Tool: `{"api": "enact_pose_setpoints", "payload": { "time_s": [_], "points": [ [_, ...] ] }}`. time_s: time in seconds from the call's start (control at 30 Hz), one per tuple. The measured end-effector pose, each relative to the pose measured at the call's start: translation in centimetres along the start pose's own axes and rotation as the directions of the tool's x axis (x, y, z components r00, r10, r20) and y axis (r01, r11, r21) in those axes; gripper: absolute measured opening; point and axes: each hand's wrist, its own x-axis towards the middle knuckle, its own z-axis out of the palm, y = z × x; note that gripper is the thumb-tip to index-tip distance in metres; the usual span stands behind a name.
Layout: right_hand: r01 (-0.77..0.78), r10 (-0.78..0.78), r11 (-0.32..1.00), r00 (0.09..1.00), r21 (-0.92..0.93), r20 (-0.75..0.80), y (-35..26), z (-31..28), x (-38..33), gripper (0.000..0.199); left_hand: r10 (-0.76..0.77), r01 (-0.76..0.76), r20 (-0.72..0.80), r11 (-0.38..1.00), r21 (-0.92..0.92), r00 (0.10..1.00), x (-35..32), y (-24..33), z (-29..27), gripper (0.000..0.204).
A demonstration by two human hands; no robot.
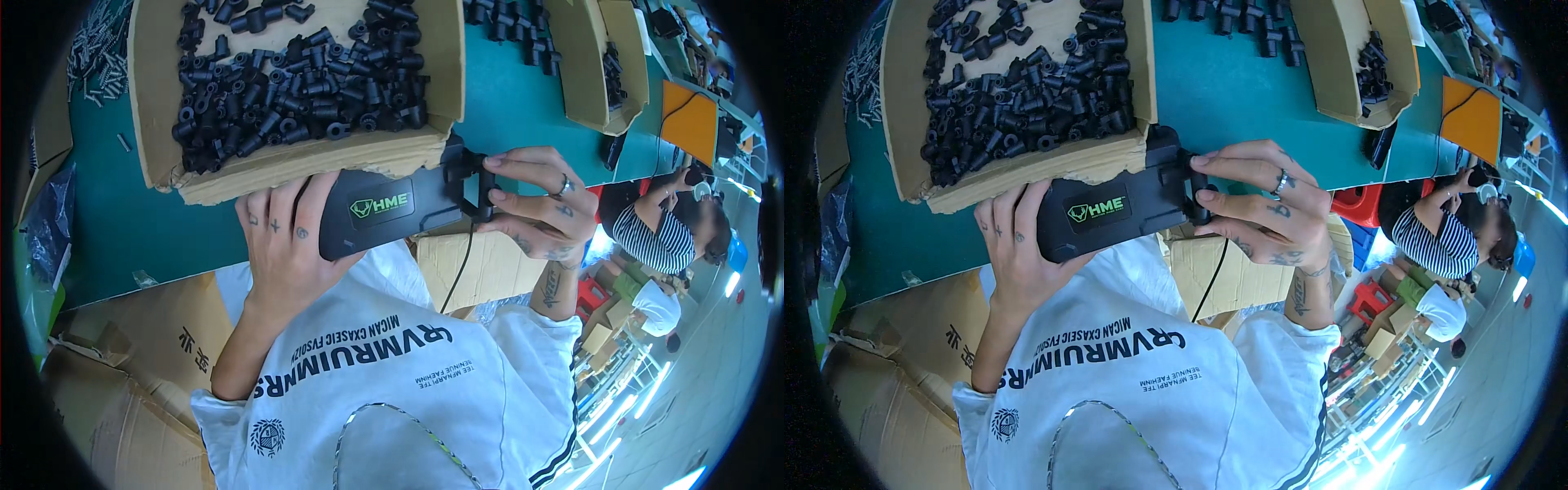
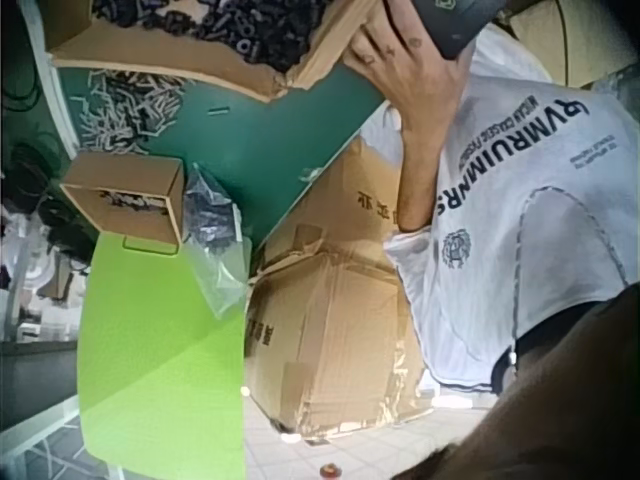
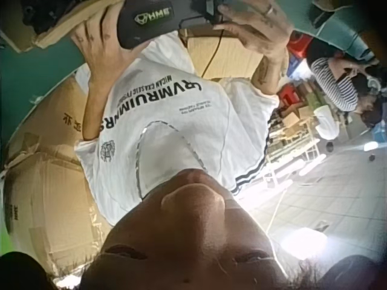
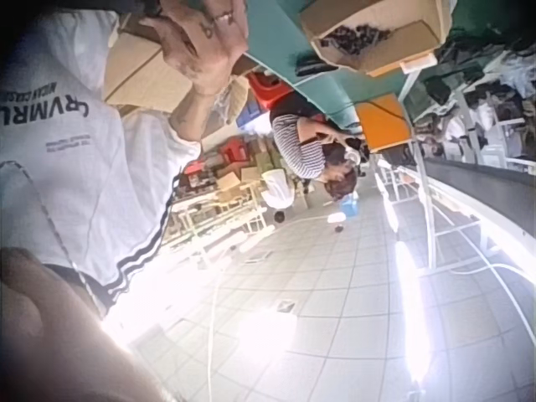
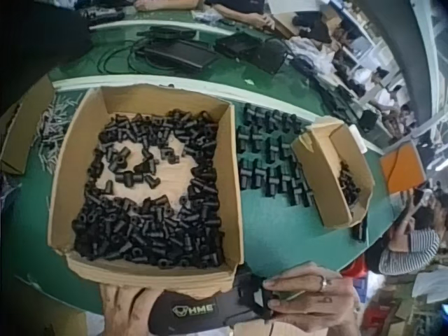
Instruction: Assembling small plastic connector components at a factory workbench.
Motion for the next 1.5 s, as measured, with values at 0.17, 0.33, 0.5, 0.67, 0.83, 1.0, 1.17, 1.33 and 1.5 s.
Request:
{"api": "enact_pose_setpoints", "payload": {
  "time_s": [0.17,0.33,0.5,0.67,0.83,1.0,1.17,1.33,1.5],
  "points": [
    [-0.067,0.067,0.998,0.997,0.0,0.037,0.0,-0.1,0.0,0.042,0.034,-0.035,-0.021,0.997,-0.066,0.999,0.0,-0.3,0.1,0.083],
    [-0.103,0.096,0.977,0.994,0.188,0.047,1.3,0.0,-0.1,0.045,0.071,-0.07,0.011,0.996,-0.055,0.997,0.1,-0.7,0.0,0.087],
    [-0.113,0.106,0.973,0.993,0.204,0.042,0.9,0.0,-0.4,0.046,0.057,-0.055,0.022,0.996,-0.063,0.998,-0.3,-0.6,-0.1,0.088],
    [-0.043,0.037,0.981,0.999,0.187,0.039,1.0,0.0,0.0,0.044,0.111,-0.109,-0.029,0.991,0.083,0.993,-0.4,1.0,-0.6,0.075],
    [-0.063,0.059,0.984,0.998,0.168,0.033,0.6,-0.1,0.1,0.044,0.251,-0.238,0.092,0.963,-0.128,0.964,0.3,5.0,0.4,0.049],
    [-0.012,0.007,0.988,0.999,0.154,0.033,0.7,0.2,0.1,0.044,0.284,-0.276,0.162,0.958,-0.074,0.945,0.8,5.5,1.9,0.045],
    [-0.032,0.023,0.987,0.998,0.155,0.06,0.8,0.1,0.2,0.044,0.268,-0.254,0.2,0.963,-0.094,0.943,1.0,5.4,1.8,0.044],
    [-0.032,0.024,0.988,0.998,0.15,0.057,0.8,-0.1,0.2,0.045,0.209,-0.179,0.229,0.973,-0.143,0.951,1.3,6.0,1.5,0.043],
    [-0.044,0.038,0.993,0.998,0.113,0.054,0.7,0.0,0.2,0.046,0.168,-0.124,0.253,0.976,-0.179,0.953,1.7,5.9,1.4,0.046]
  ]
}}
